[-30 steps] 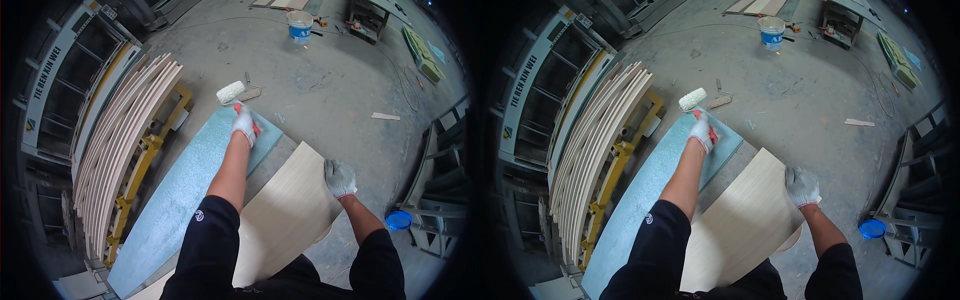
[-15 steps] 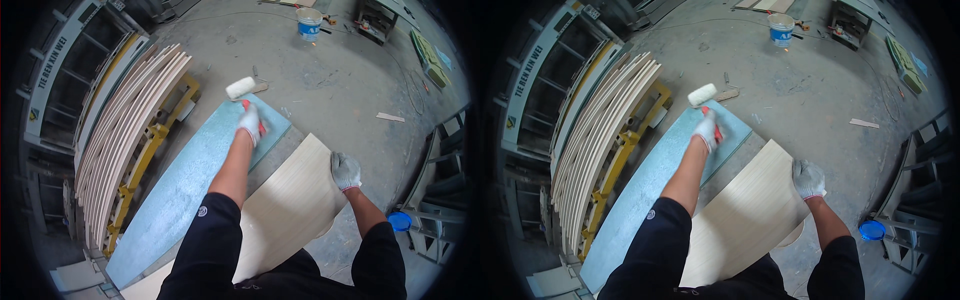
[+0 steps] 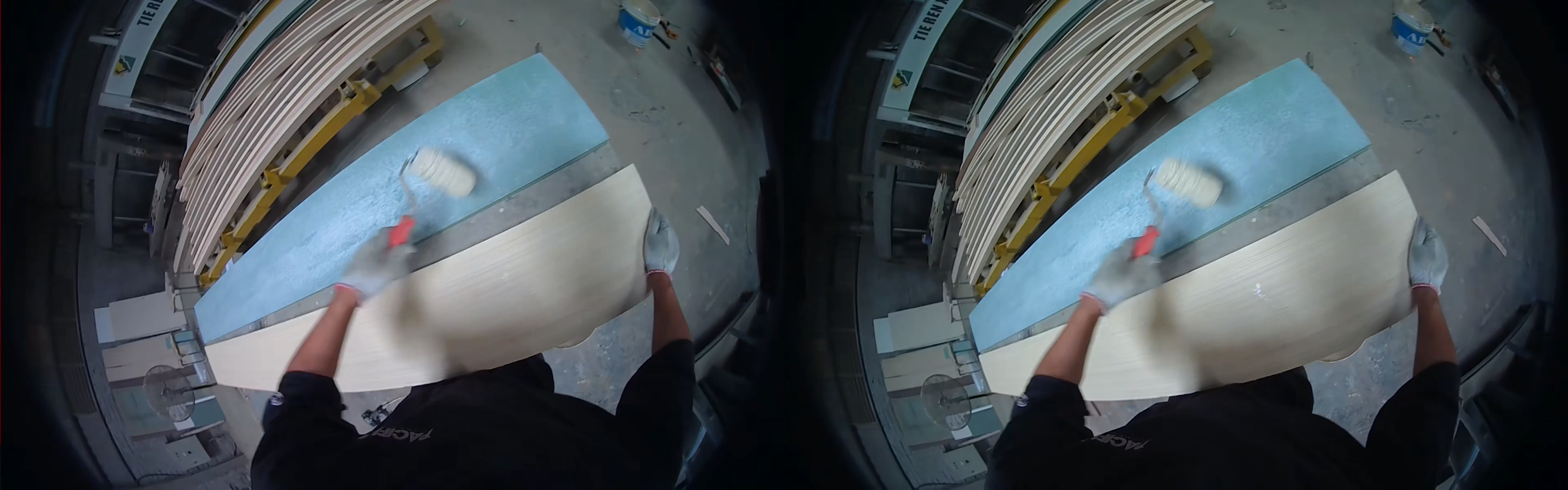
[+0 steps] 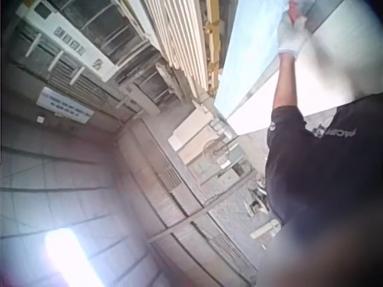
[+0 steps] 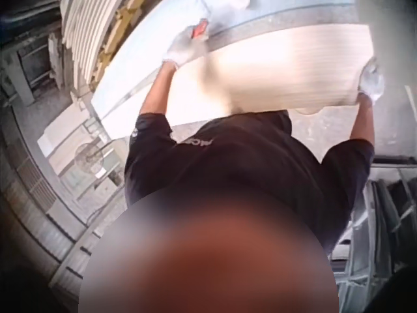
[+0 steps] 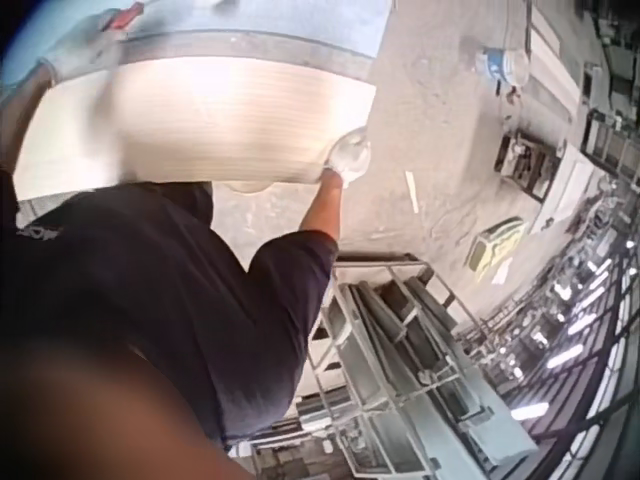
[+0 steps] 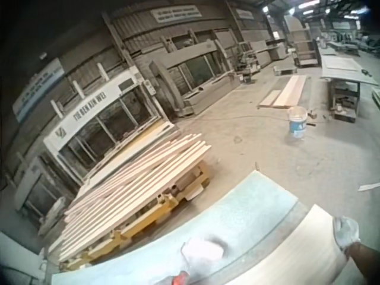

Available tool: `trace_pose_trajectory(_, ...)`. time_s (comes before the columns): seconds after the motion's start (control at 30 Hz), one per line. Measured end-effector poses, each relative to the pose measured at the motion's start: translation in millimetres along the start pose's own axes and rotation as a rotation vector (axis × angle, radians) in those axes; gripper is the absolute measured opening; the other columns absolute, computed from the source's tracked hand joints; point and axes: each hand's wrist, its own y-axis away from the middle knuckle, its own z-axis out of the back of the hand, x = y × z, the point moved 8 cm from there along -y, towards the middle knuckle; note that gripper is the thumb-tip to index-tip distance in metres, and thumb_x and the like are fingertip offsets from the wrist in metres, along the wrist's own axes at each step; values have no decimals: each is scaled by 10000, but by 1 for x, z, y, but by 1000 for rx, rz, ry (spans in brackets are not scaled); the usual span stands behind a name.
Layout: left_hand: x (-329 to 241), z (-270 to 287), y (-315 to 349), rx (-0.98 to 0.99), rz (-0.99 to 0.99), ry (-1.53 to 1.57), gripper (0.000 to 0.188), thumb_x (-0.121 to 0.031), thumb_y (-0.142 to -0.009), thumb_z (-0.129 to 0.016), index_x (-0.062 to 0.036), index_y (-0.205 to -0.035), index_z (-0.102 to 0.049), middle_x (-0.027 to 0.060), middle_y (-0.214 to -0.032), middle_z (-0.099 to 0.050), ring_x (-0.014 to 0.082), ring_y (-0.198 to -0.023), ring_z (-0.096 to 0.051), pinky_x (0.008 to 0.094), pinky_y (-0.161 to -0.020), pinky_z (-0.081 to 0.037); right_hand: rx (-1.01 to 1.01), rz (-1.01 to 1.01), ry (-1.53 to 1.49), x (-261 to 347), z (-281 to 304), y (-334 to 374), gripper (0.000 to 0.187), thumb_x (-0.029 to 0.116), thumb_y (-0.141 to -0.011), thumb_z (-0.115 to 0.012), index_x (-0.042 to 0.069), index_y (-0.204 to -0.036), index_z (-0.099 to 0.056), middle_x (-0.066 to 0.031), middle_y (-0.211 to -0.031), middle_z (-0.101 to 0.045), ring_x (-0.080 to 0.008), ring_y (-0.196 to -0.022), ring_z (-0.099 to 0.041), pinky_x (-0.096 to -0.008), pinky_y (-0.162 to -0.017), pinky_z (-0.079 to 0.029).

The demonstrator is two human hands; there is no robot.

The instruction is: Applying a white liquid coating to large wooden panels using a paint roller.

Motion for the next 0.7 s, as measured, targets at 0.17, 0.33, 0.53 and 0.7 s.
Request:
trace_pose_trajectory(0.17,166,79,96,16,259,-375,303,-360,-1005,-564,-100,-1160,-585,247,-994,-687,439,-943,-671,502,-773,-512,-14,20,-73,-6,-1,3,560,507,-1049,-373,73,-1184,-701,-235,-1180,-669,-463,-1089,-627,-499,-936,-499)
trace_pose_trajectory(0.33,252,107,127,252,269,-550,322,-378,-1011,-557,-102,-1178,-576,243,-996,-690,439,-955,-670,512,-757,-517,-13,-15,54,-23,-16,-8,618,528,-1051,-336,43,-1219,-681,-249,-1229,-655,-456,-1157,-604,-501,-1001,-476)
trace_pose_trajectory(0.53,115,93,-38,380,50,-642,555,-563,-1029,-455,-109,-1335,-546,270,-1099,-691,443,-1040,-669,519,-881,-511,46,22,82,-22,-21,-5,614,501,-1066,-289,59,-1340,-614,-247,-1336,-604,-432,-1257,-552,-473,-1073,-432)
trace_pose_trajectory(0.7,-91,20,-157,355,-167,-399,650,-567,-1014,-460,32,-1219,-609,305,-1154,-676,441,-1115,-652,488,-969,-475,27,45,107,-28,-34,-18,610,507,-1067,-261,109,-1416,-565,-196,-1402,-578,-402,-1297,-536,-454,-1094,-422)
